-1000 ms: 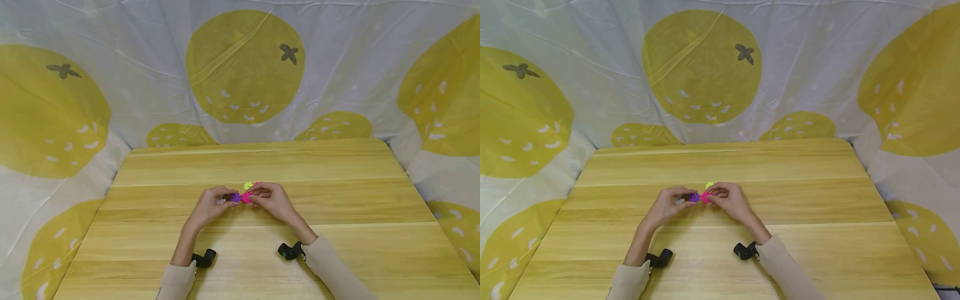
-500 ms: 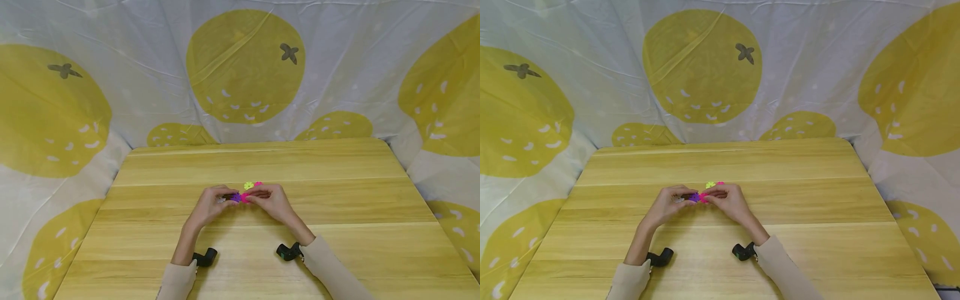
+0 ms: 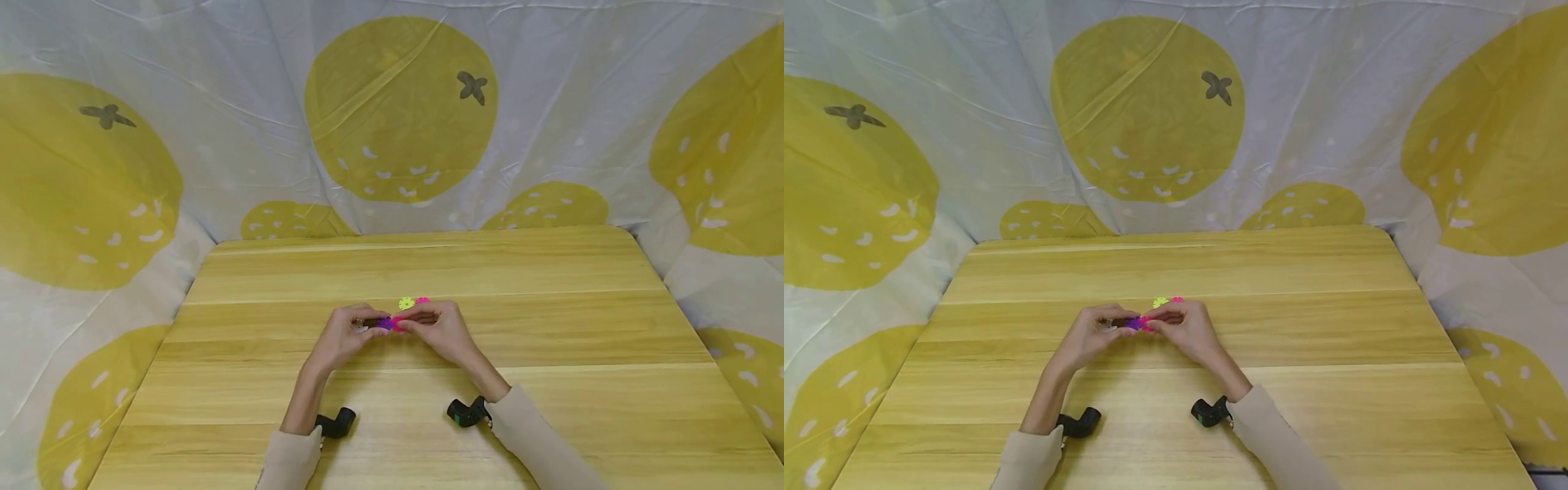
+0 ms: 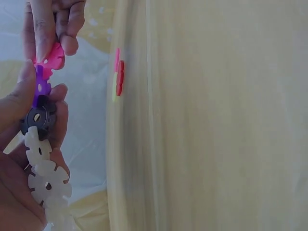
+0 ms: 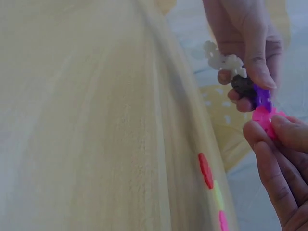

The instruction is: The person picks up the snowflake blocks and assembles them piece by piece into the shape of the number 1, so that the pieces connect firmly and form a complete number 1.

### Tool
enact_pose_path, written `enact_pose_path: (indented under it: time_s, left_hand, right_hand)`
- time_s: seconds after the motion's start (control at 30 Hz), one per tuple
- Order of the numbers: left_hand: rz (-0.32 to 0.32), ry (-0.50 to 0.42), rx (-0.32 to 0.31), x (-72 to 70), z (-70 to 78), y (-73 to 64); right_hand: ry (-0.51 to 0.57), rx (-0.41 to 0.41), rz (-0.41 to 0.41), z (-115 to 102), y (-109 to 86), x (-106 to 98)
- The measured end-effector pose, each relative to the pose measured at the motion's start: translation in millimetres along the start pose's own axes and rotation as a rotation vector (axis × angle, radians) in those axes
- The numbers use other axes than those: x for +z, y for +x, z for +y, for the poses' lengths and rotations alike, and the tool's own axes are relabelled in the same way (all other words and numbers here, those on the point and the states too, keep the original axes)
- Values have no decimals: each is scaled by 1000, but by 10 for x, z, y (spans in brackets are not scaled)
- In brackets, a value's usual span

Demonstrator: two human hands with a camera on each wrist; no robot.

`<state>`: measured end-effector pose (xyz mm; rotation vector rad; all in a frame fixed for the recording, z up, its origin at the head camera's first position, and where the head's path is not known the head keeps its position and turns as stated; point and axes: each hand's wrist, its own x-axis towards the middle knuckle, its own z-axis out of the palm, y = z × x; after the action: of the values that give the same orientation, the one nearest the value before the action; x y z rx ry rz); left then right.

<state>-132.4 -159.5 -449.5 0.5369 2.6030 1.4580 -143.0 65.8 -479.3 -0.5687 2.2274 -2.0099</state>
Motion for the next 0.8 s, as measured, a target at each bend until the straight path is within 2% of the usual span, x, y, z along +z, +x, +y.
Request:
enact_pose_path:
  time_s: [0.23, 0.43, 0.57, 0.8]
  left_hand:
    - [-11, -26, -25, -60, 2, -30]
    - [-10, -12, -22, -67, -2, -27]
    - [-14, 5, -48, -65, 1, -9]
    - [-52, 41, -81, -72, -3, 11]
  right_hand:
    - [-17, -5, -17, -21, 13, 16]
    - [-38, -12, -13, -19, 26, 30]
    - [-60, 7, -22, -39, 37, 19]
    - [-1, 43, -83, -49, 39, -40]
